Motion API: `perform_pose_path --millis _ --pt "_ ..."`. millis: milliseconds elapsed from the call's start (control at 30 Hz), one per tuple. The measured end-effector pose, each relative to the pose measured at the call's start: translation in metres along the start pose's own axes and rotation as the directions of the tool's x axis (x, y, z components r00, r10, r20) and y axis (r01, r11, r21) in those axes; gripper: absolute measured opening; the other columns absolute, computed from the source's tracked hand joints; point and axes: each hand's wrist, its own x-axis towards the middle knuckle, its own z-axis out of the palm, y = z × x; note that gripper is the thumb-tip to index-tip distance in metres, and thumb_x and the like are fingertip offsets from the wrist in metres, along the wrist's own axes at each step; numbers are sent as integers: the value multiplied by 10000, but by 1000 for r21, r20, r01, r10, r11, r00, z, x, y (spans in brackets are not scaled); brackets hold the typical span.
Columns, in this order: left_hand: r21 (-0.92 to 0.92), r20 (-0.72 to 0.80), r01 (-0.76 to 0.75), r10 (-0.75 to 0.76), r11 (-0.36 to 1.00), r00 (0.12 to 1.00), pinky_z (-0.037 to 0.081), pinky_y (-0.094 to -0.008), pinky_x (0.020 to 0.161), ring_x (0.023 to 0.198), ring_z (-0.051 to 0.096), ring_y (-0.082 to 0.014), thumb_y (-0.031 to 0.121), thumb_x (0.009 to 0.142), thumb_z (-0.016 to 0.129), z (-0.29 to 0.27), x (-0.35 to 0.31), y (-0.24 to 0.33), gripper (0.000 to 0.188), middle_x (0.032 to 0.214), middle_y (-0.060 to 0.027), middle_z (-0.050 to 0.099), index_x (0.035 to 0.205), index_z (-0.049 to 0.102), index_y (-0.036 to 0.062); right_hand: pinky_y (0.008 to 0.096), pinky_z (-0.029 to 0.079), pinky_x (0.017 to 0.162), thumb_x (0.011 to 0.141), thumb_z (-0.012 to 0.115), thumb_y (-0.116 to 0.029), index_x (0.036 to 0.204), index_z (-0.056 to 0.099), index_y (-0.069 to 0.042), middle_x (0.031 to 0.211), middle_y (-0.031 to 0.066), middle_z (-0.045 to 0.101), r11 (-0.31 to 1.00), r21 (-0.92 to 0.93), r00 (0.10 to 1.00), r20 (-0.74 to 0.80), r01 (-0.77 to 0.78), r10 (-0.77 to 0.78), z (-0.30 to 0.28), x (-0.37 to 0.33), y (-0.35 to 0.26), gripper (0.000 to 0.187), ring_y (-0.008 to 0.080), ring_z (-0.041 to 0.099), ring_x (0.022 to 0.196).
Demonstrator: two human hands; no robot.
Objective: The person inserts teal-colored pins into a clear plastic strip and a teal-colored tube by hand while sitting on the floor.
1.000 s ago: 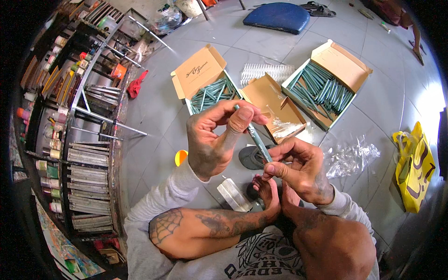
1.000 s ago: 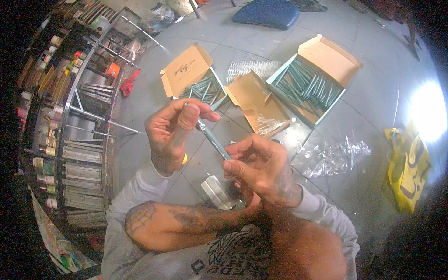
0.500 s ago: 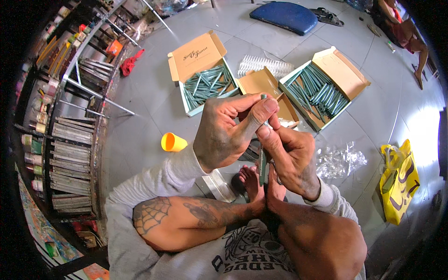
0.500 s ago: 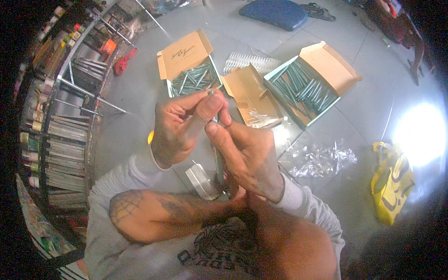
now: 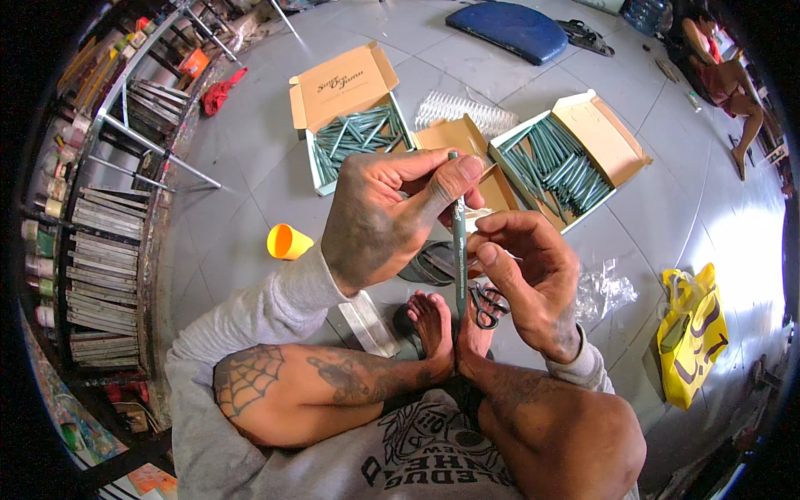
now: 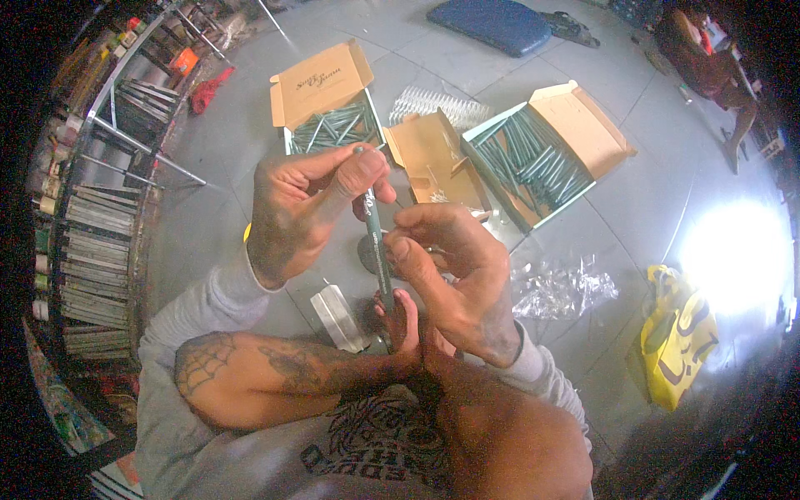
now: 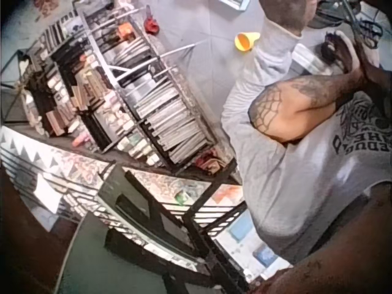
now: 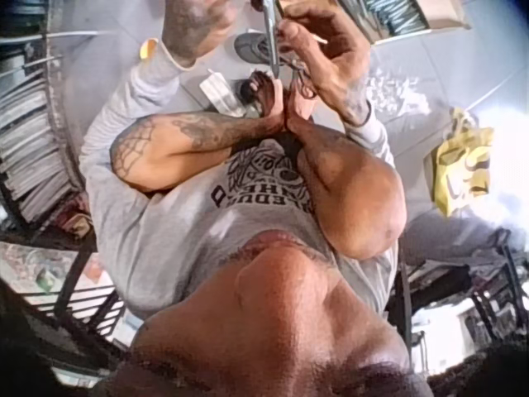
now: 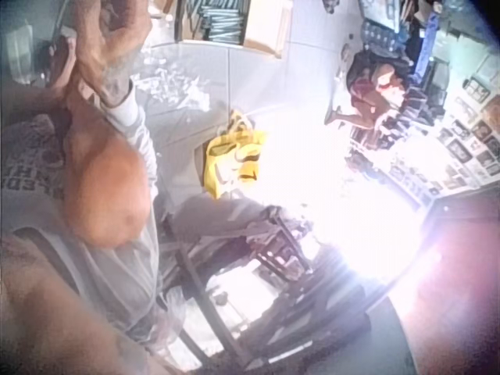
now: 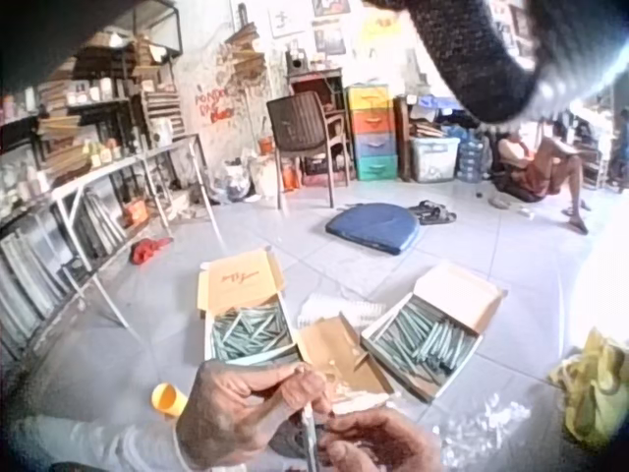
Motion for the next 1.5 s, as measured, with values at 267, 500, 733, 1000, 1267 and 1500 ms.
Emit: perform_pose_path --millis 267,500,733,1000,1267,1500 --pt "11 -15 -5 5 1000 1000 496 -234 674 779 620 -74 263 978 683 0 -4 -4 280 847 -46 713 1006 732 -12 263 523 775 937 703 -51 1121 586 30 999 74 659 999 32 998 43 39 -41 9 6 -3 233 105 622 911" --pt "62 -37 -122 124 991 992 490 -225 699 795 625 -77 225 989 667 4 -7 -8 246 871 -37 717 987 736 -11 263 521 763 946 694 -54 1083 585 18 983 47 638 999 42 999 39 27 -29 10 8 -5 189 104 620 887" --pt "104 -86 -157 166 982 982 427 -200 607 711 575 -41 281 987 666 11 -6 -10 268 867 -1 727 953 759 32 310 565 741 937 666 -14 1060 592 0 975 62 643 900 -288 944 54 328 -326 10 12 4 144 140 661 865" --pt "92 -133 -165 177 982 975 425 -209 573 649 550 -45 344 999 641 10 -2 -6 344 858 -51 740 952 734 15 324 602 771 884 711 -20 1043 631 23 993 110 686 957 -80 954 -97 278 -285 7 6 0 183 176 703 909" --pt "38 -107 -88 91 995 990 532 -223 690 779 649 -77 208 967 699 12 -3 -2 270 872 -84 743 1019 732 -55 292 586 689 858 742 -46 1009 676 2 866 96 725 880 -352 938 -16 319 -347 2 11 -5 171 160 729 781" --pt "41 -154 -62 68 997 986 403 -203 540 624 543 -37 360 975 674 14 -1 -11 365 808 -28 732 979 766 6 372 527 580 825 710 -15 901 618 -15 769 143 649 673 -556 856 151 487 -495 -1 22 -5 120 299 665 645"
